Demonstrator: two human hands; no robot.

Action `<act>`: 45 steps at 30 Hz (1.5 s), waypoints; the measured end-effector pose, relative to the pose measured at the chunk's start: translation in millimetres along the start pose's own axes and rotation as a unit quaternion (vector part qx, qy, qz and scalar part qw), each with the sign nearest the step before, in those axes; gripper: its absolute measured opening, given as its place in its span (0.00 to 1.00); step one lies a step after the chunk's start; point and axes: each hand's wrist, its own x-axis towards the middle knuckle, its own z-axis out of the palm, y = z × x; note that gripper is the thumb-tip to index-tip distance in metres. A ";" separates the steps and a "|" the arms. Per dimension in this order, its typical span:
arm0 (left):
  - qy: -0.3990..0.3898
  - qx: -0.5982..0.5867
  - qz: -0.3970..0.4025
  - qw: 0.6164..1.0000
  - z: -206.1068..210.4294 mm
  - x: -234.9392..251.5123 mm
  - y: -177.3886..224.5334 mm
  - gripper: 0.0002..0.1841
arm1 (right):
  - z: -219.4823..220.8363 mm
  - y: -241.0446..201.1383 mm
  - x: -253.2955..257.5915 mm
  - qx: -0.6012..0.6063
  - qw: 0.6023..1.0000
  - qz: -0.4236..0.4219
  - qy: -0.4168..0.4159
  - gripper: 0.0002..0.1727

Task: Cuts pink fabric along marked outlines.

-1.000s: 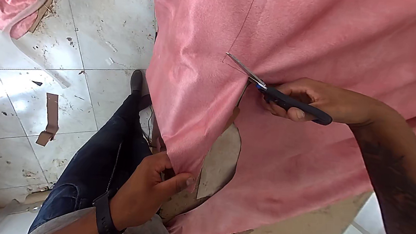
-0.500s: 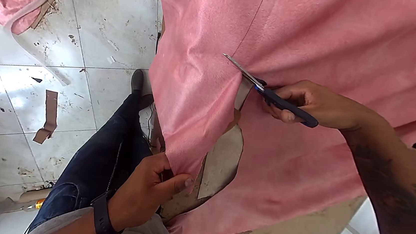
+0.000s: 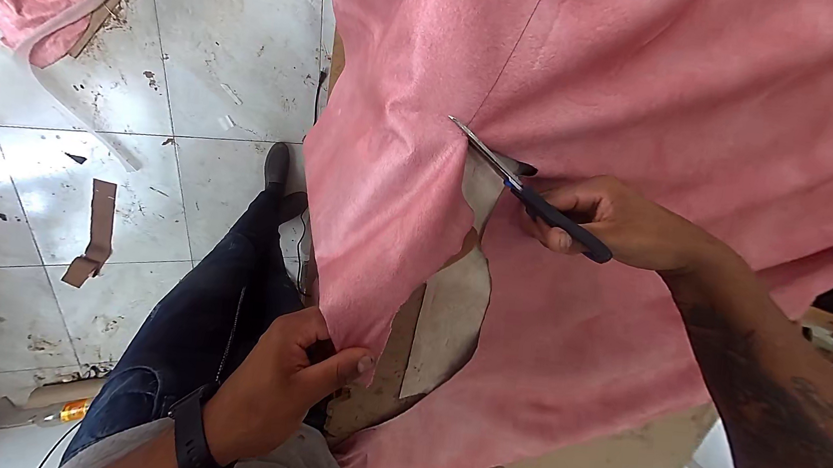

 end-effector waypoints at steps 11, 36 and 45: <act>0.014 0.025 0.014 0.999 -21.2 -10.8 5.8 0.11 | 7.9 1.4 4.8 0.033 0.999 -0.036 -0.021 0.25; -0.061 0.229 0.106 0.966 -106.6 -0.8 117.6 0.11 | 218.6 -81.7 91.8 0.388 0.797 0.022 0.462 0.30; -0.106 0.229 0.084 0.964 -120.4 5.0 126.2 0.11 | 225.5 -88.6 94.2 0.403 0.761 0.004 0.508 0.25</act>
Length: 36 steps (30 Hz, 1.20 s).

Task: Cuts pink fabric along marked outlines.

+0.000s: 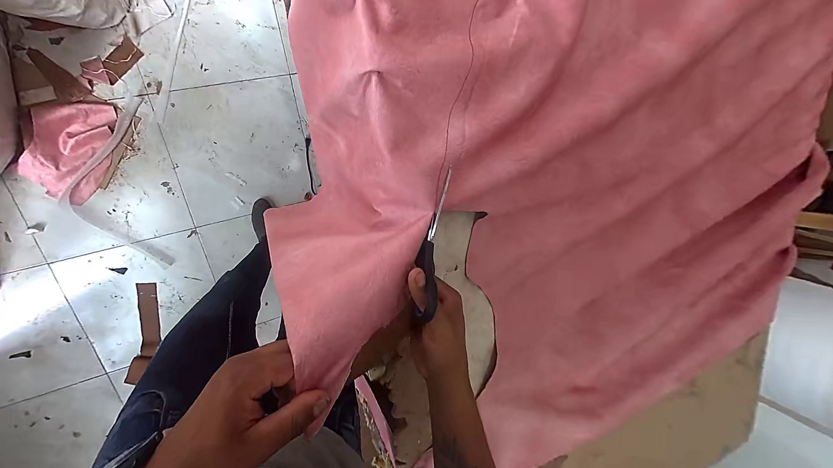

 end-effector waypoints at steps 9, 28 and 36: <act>-0.013 -0.005 -0.021 1.000 -5.2 -5.0 2.9 0.11 | 2.9 4.7 -0.3 0.024 1.000 -0.005 0.018 0.21; -0.033 -0.015 -0.064 0.997 0.5 -22.5 9.5 0.10 | -15.1 -6.6 27.1 0.012 0.997 -0.037 -0.059 0.27; -0.030 -0.035 -0.069 0.997 6.0 -27.2 9.6 0.10 | -15.6 -9.0 24.2 0.041 0.995 -0.050 -0.074 0.27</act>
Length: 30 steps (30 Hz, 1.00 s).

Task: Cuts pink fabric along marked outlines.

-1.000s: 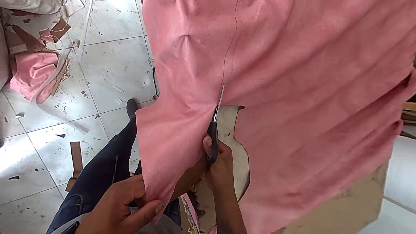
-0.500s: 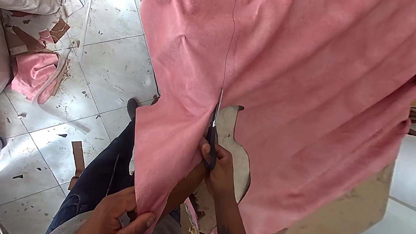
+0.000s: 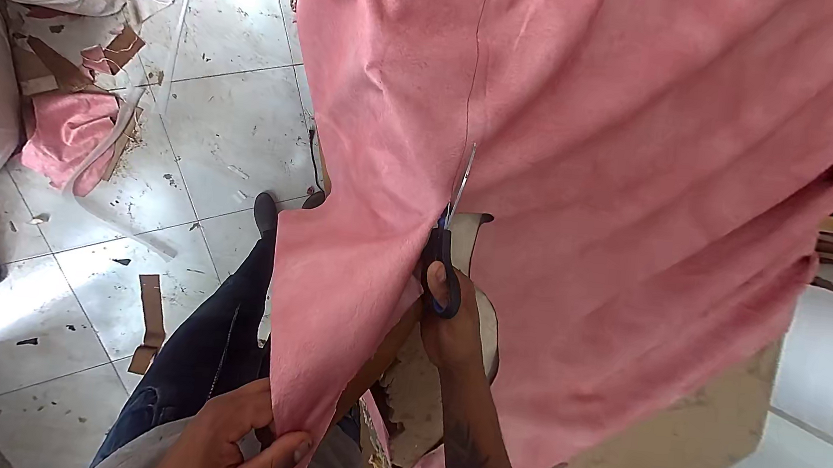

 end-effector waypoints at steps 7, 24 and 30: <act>0.011 -0.006 -0.006 1.000 3.2 -3.8 -2.7 0.09 | 0.1 4.6 -4.1 0.008 1.000 -0.008 0.017 0.22; 0.029 0.001 -0.022 0.999 9.4 -17.5 -2.9 0.09 | -6.2 -3.9 9.1 0.012 1.000 0.028 0.005 0.25; 0.037 -0.004 -0.026 0.999 9.3 -19.5 0.9 0.09 | -9.5 -18.0 26.0 0.005 0.998 0.031 -0.054 0.32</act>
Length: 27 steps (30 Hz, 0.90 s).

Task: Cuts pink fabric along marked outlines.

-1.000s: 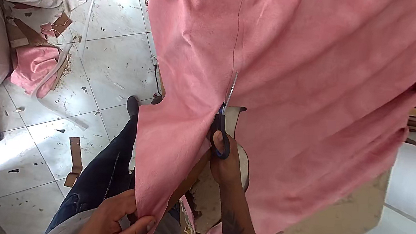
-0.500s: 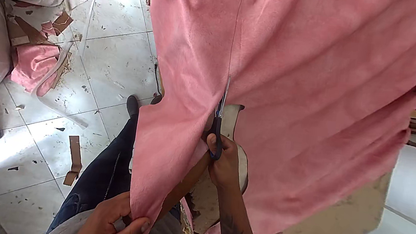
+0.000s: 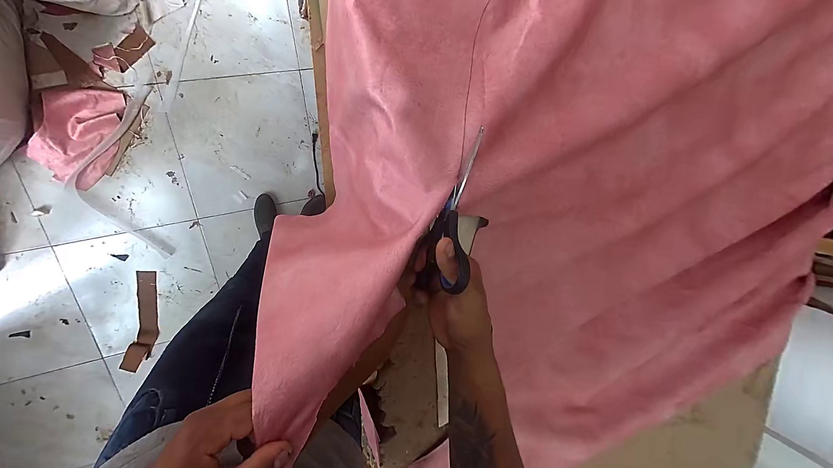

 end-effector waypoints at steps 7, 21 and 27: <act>0.007 0.000 0.002 1.000 0.0 -2.4 -1.0 0.09 | 4.3 1.3 -2.7 0.007 1.000 -0.007 0.024 0.27; 0.019 -0.002 -0.010 1.000 -3.9 -10.4 2.2 0.09 | 2.7 5.0 -5.4 0.019 0.999 -0.013 0.030 0.22; 0.024 -0.009 -0.021 0.999 -3.4 -14.2 3.9 0.09 | -4.6 -15.6 16.5 -0.002 1.000 -0.017 -0.004 0.26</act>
